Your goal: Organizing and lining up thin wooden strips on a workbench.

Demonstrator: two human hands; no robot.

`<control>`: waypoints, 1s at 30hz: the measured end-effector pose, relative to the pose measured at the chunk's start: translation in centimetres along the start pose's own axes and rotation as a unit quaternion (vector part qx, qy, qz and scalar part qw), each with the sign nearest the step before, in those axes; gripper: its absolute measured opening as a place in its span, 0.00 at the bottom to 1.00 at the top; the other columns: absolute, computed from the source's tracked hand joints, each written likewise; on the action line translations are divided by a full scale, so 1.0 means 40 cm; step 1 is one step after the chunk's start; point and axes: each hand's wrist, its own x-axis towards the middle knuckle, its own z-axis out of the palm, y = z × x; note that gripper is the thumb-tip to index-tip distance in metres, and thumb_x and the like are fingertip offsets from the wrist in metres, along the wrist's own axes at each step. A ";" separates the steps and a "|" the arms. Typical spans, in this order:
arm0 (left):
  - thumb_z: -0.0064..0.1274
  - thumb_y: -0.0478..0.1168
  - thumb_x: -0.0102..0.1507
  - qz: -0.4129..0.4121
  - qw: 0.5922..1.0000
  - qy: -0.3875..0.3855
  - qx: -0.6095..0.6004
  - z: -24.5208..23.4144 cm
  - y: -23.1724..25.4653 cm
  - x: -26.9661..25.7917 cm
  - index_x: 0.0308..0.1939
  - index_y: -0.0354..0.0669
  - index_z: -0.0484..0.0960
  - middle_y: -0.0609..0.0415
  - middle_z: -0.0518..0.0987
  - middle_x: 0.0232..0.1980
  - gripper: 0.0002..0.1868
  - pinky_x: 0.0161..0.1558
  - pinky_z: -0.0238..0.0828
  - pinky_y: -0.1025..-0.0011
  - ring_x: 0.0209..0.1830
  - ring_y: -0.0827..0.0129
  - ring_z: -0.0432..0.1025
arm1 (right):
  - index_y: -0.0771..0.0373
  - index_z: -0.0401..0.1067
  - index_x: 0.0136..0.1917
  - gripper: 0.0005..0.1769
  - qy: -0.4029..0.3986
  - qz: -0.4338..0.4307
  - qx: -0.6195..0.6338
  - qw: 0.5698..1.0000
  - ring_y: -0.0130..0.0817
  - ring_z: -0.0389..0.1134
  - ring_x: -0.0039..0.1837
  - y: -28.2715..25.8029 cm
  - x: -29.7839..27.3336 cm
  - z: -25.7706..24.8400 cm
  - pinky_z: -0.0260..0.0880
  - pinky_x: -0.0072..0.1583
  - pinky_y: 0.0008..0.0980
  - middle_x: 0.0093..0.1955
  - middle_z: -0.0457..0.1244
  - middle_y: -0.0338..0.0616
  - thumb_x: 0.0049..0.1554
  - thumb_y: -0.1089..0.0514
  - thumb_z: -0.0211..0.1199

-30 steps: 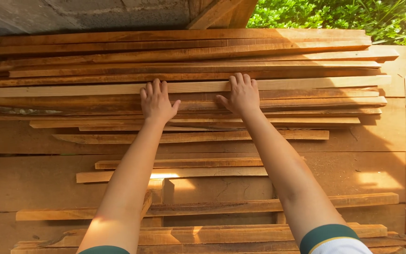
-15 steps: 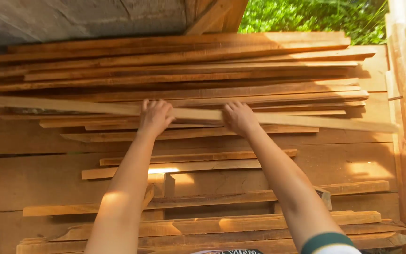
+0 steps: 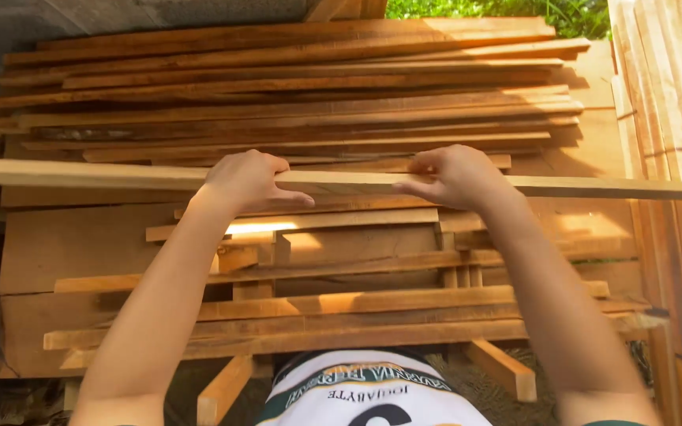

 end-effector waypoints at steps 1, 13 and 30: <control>0.57 0.78 0.51 0.004 1.000 -0.001 0.001 0.008 0.029 -0.030 0.39 0.53 0.86 0.53 0.85 0.35 0.35 0.50 0.72 0.61 0.46 0.52 0.80 | 0.48 0.79 0.52 0.28 0.001 0.004 0.000 1.000 0.55 0.73 0.55 -0.031 -0.035 0.018 0.73 0.57 0.52 0.46 0.73 0.46 0.51 0.27 0.63; 0.57 0.65 0.59 -0.023 0.992 -0.072 -0.096 0.497 0.092 -0.247 0.54 0.62 0.86 0.55 0.86 0.51 0.24 0.57 0.73 0.59 0.58 0.56 0.78 | 0.53 0.78 0.43 0.27 0.118 -0.055 0.097 0.987 0.44 0.73 0.49 0.040 -0.327 0.568 0.71 0.52 0.45 0.40 0.70 0.40 0.44 0.32 0.76; 0.60 0.58 0.61 0.049 0.992 0.084 -0.081 0.917 -0.020 -0.180 0.58 0.59 0.82 0.67 0.77 0.57 0.23 0.63 0.66 0.62 0.65 0.70 0.66 | 0.48 0.76 0.48 0.23 0.244 -0.155 -0.001 0.957 0.32 0.66 0.53 0.049 -0.390 0.819 0.63 0.51 0.32 0.46 0.64 0.30 0.49 0.32 0.72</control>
